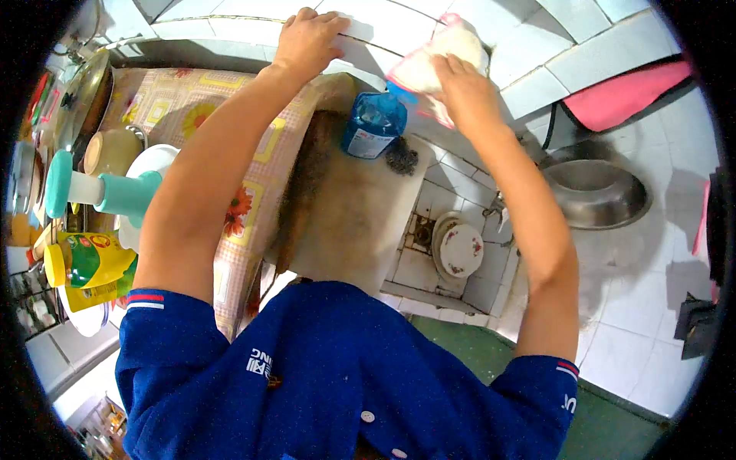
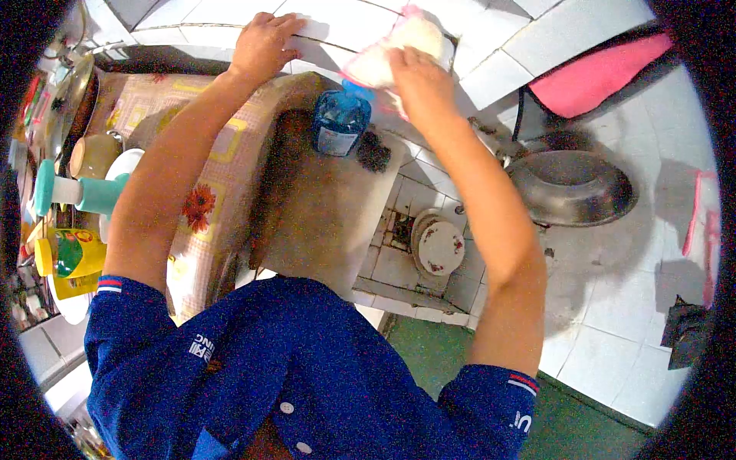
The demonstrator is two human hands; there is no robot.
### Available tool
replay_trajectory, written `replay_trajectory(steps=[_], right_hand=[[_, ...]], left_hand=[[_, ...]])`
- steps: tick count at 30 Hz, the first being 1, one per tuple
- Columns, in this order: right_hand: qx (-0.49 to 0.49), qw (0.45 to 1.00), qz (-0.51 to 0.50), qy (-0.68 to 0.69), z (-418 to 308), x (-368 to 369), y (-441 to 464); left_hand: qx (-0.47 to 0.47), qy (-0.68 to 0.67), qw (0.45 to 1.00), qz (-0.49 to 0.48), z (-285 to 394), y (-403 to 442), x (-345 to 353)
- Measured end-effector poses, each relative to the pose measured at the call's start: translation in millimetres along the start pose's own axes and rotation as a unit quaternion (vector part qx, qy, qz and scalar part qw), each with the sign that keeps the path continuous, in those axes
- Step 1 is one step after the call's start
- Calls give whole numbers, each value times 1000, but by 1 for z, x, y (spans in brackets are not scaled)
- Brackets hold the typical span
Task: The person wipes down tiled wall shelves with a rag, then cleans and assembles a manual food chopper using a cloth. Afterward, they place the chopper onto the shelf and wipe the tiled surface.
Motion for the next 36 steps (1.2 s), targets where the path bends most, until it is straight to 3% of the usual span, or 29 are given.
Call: replay_trajectory(steps=[1,6,12,15,17,20,22,23,28,30,36], right_hand=[[30,998,-49,-1,5,-6,-6],[84,993,-80,-4,-4,-10,1],[-11,1000,-23,16,-3,-18,-3],[59,994,-91,9,-2,-20,-2],[99,987,-123,20,-8,-18,6],[59,995,-85,18,-13,-15,15],[-2,999,-43,15,-7,-17,4],[21,995,-92,16,0,-19,-2],[80,990,-115,-21,-3,-16,3],[39,995,-91,22,-23,-20,16],[12,996,-74,-46,-4,-10,-5]], left_hand=[[4,6,1000,-1,0,1,0],[-1,-2,999,-34,4,0,-7],[-8,-16,1000,11,-1,-3,3],[-3,-29,999,42,-1,-3,3],[3,-11,1000,-15,2,-1,2],[-1,-9,1000,-27,2,2,-2],[-4,5,1000,20,0,1,5],[-1,4,1000,11,1,1,3],[-9,20,999,-49,5,3,1],[-1,4,1000,5,1,-1,-1],[-3,9,1000,-5,2,-6,-3]])
Point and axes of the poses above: each hand's wrist, its own y-axis towards the middle knuckle, its own x-axis out of the palm, z = x × y, the point moved 3 cm from there along y, towards the middle knuckle, and after that the axes turned 13 degrees about y, right-handed, at the moved point
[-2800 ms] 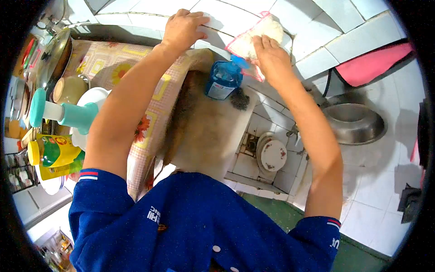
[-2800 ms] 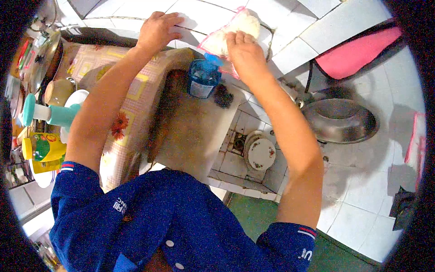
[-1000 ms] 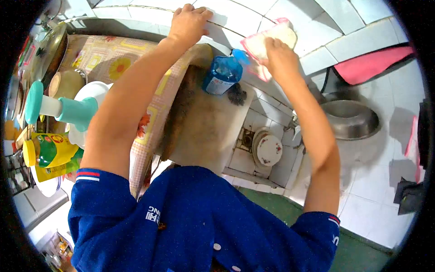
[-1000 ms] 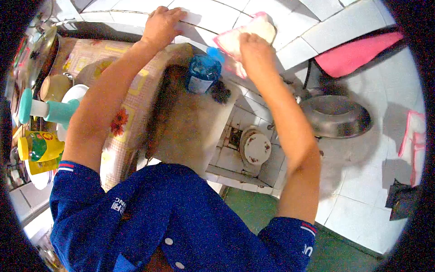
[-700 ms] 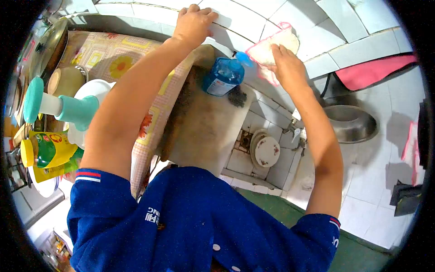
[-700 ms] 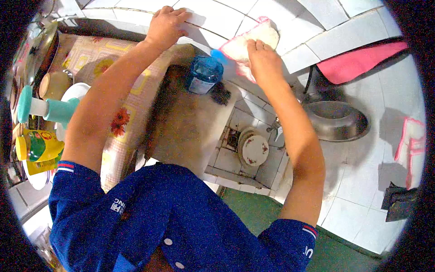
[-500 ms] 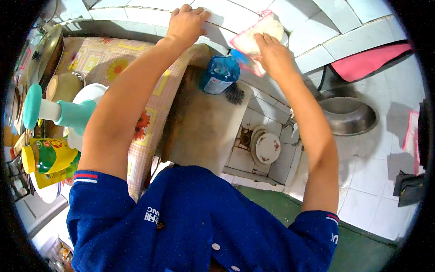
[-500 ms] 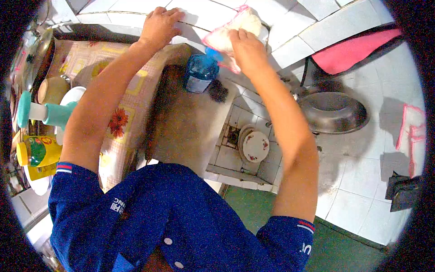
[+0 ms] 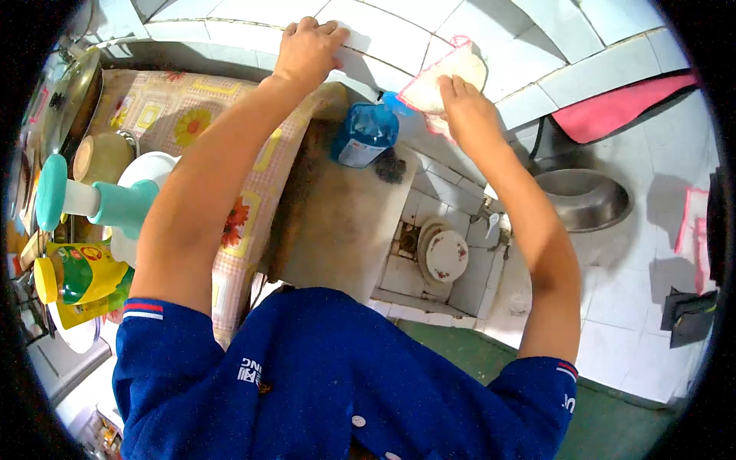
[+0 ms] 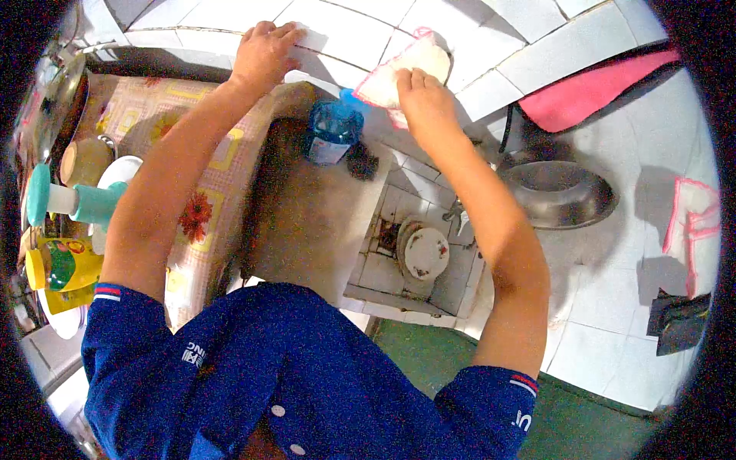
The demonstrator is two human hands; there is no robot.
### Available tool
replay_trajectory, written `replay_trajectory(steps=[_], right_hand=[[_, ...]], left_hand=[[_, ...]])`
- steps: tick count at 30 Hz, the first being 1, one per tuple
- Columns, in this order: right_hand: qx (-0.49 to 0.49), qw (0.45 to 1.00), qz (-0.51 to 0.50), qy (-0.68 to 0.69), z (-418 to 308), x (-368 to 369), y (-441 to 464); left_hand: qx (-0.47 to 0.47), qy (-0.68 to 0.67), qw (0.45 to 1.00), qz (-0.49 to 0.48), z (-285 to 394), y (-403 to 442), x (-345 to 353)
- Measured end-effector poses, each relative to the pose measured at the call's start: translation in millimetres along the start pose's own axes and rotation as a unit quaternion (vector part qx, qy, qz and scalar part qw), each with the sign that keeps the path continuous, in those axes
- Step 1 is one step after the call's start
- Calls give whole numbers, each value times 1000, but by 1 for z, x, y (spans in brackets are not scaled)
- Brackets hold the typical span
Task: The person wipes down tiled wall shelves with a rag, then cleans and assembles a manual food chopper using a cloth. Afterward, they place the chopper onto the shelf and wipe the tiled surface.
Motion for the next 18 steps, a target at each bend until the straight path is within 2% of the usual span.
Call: replay_trajectory(steps=[2,3,4,6,8,10,14,16,17,18], right_hand=[[59,997,-33,22,-1,0,3],[23,999,22,25,-8,-1,7],[31,999,26,19,-11,4,10],[-14,995,102,-6,-15,4,17],[-16,997,74,4,-9,1,5],[-61,990,130,-4,-8,-6,-12],[-31,993,106,38,-3,3,-4],[-23,992,125,-14,-10,3,5],[9,999,49,14,-8,2,1],[10,999,48,10,-7,0,-8]], left_hand=[[-3,2,1000,7,3,3,-2],[-1,-6,1000,-11,2,4,-2],[4,-15,1000,-26,1,6,0],[10,-10,1000,20,2,13,0],[-3,-1,1000,2,3,10,-1],[-1,-4,1000,-4,1,6,1],[-5,-11,1000,-15,2,3,-3],[0,-11,1000,-16,4,4,-6],[-4,-7,1000,-22,3,5,-8],[-4,-10,1000,-19,3,5,-6]])
Point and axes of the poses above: each hand's wrist, its own y-axis towards the middle knuckle, its own x-axis out of the palm, z = x × y, the point moved 3 cm from there along y, towards the middle knuckle, and after that the axes turned 13 degrees about y, right-handed, at the moved point
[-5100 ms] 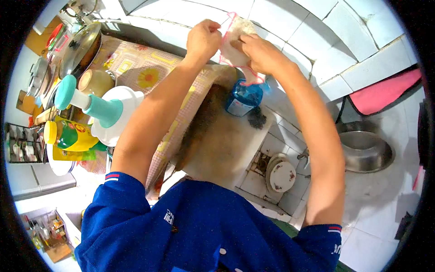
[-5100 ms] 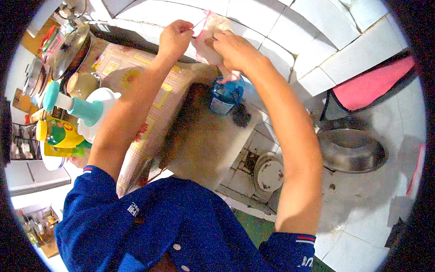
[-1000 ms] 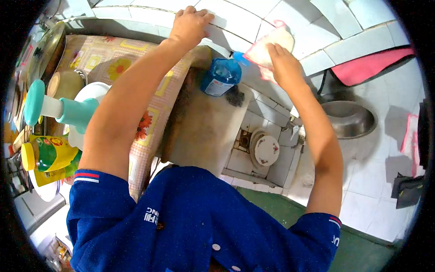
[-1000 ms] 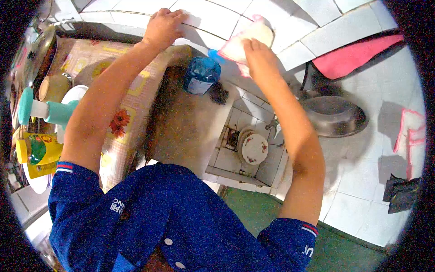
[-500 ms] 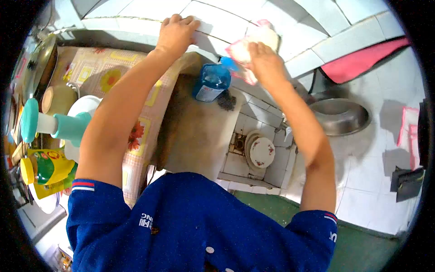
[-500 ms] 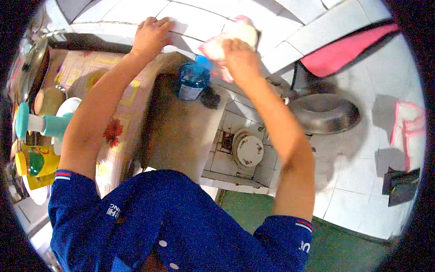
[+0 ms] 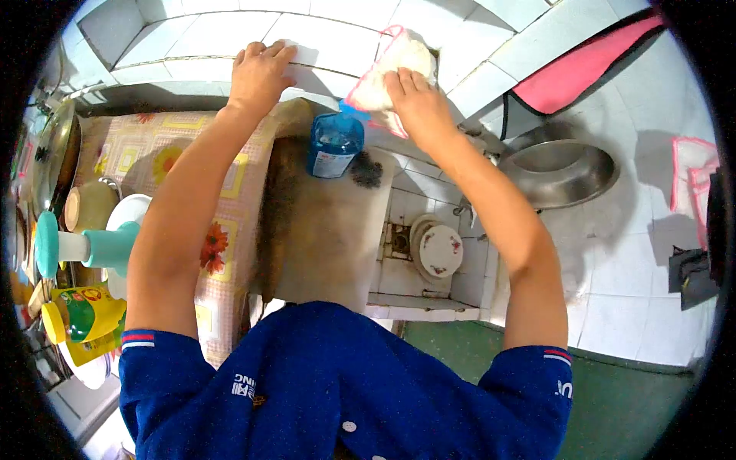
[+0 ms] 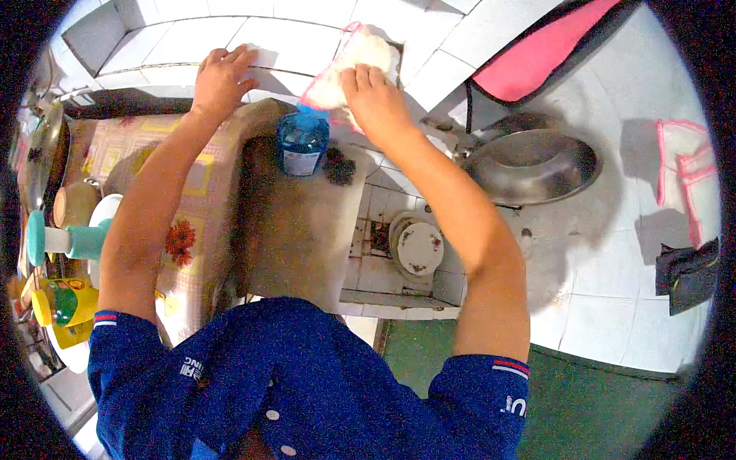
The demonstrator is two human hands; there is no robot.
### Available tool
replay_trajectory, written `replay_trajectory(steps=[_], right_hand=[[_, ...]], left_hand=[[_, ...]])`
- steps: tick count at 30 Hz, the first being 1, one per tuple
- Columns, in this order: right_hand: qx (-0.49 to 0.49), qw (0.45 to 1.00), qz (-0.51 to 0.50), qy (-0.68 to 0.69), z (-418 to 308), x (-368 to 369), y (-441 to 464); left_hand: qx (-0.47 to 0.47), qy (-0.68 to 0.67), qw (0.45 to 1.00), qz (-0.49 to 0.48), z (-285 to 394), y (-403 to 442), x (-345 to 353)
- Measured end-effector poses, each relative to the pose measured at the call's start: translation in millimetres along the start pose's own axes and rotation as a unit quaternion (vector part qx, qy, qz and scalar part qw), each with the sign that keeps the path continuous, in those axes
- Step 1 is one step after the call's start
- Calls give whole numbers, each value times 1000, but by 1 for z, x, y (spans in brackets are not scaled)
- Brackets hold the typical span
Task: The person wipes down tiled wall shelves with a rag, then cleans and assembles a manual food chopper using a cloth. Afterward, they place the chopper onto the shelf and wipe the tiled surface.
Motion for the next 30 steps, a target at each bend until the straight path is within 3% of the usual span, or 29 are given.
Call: replay_trajectory(steps=[3,9,12,14,16,17,18,20,22,24,26,28,30], right_hand=[[-57,996,62,-25,-1,-4,-22],[-92,994,36,-52,5,-22,-23],[-83,995,21,-57,-2,-70,-10],[-97,988,76,-92,2,-71,-3],[-51,985,-37,-163,11,-39,-6],[-75,973,-59,-212,12,-24,-8],[-79,971,-58,-216,9,-31,-5],[-31,979,-159,-124,7,-39,-3],[-32,981,-146,-123,3,-62,2],[-77,980,-43,-179,-4,-94,6],[-50,983,-43,-169,2,-100,-2],[-124,966,-49,-221,9,-81,-21],[-122,965,-88,-217,5,-78,-32]], left_hand=[[-4,0,1000,-1,-3,-2,4],[-16,20,1000,-3,0,1,1],[0,1,1000,-7,-2,-3,4],[-1,-9,1000,12,-4,0,6],[-7,-8,1000,22,-2,3,6],[-14,-7,1000,24,-1,3,6],[-20,-8,999,27,-1,3,5],[-17,-15,1000,12,-1,-1,6],[-17,-21,1000,-1,-1,-2,3],[-17,-27,999,-10,-2,0,4],[-18,-23,999,17,-3,-2,7],[-23,-26,999,9,0,0,4],[-32,-25,999,0,1,-1,1]])
Point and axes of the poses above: each hand's wrist, its own y-axis towards the middle knuckle, its own x-axis out of the palm, z = x × y, the point moved 3 cm from there along y, towards the middle knuckle, and after that the axes turned 13 degrees about y, right-handed, at the moved point
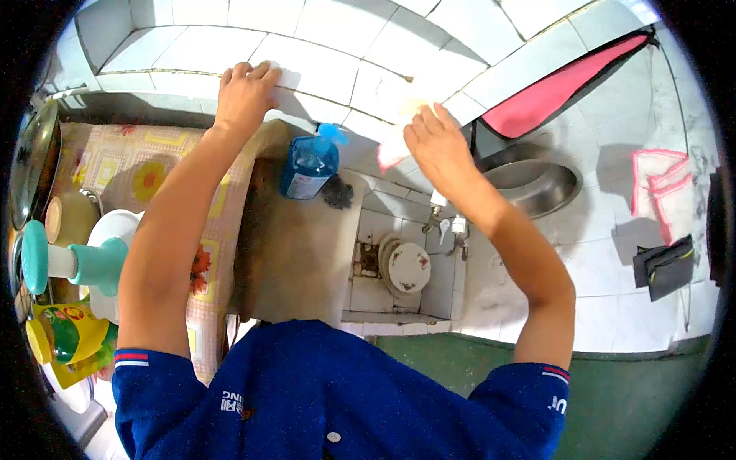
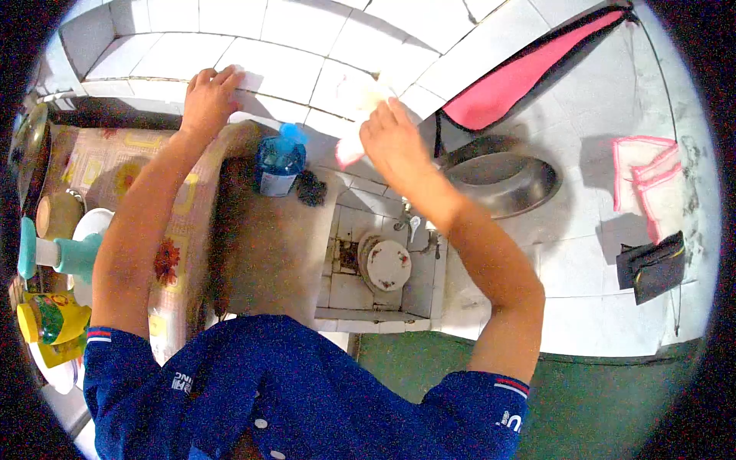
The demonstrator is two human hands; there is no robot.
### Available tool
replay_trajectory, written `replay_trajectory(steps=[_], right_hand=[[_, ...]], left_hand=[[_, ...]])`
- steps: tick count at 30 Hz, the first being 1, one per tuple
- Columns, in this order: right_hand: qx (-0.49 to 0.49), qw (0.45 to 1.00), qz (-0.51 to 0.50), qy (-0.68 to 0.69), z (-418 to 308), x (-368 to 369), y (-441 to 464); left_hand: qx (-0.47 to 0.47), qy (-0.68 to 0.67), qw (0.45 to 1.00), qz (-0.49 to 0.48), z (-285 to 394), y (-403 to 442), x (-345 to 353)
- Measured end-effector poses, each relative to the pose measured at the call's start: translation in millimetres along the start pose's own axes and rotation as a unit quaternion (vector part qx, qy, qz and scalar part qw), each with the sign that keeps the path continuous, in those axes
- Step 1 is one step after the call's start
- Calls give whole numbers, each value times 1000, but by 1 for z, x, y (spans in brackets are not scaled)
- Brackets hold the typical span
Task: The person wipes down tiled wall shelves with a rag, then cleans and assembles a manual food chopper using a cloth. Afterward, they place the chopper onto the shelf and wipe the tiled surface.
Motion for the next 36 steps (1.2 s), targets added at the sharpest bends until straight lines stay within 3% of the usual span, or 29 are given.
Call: replay_trajectory(steps=[3,4,6,7,9,12,14,16,19,22,25,28,32,34,36], right_hand=[[33,985,90,147,-2,-28,-8],[36,985,93,144,1,-40,-10],[86,952,259,141,14,-69,-23],[88,952,260,139,22,-73,-26],[163,906,383,80,41,-80,-34],[240,890,376,94,54,-30,-27],[186,896,388,110,37,6,-29],[197,905,344,151,13,32,-34],[223,911,324,125,18,26,-36],[258,879,394,79,58,-20,-28],[250,865,428,76,62,-1,-26],[234,912,311,129,8,65,-39],[257,918,283,105,2,44,-46],[247,875,413,60,32,0,-43],[263,851,446,88,49,-26,-39]], left_hand=[[7,-1,1000,-11,0,0,-2],[9,0,1000,-7,0,1,-1],[8,-9,1000,-16,0,-1,1],[8,-1,1000,-14,1,-1,1],[11,-6,1000,-15,1,-3,0],[10,-14,1000,-17,2,-2,-5],[10,-19,1000,-18,4,1,-8],[2,-14,1000,-23,3,0,-7],[1,4,999,-32,3,0,-6],[10,13,999,-42,2,1,-2],[15,12,999,-41,3,-1,1],[9,9,999,-32,4,-3,-2],[15,7,999,-30,2,-2,2],[19,20,999,-32,2,-1,4],[21,32,999,-34,2,-3,4]])
Point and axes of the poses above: each hand's wrist, its own y-axis towards the middle knuckle, its own x-axis out of the palm, z = x × y, the point moved 3 cm from there along y, towards the middle knuckle, and after that the axes turned 13 degrees about y, right-handed, at the moved point
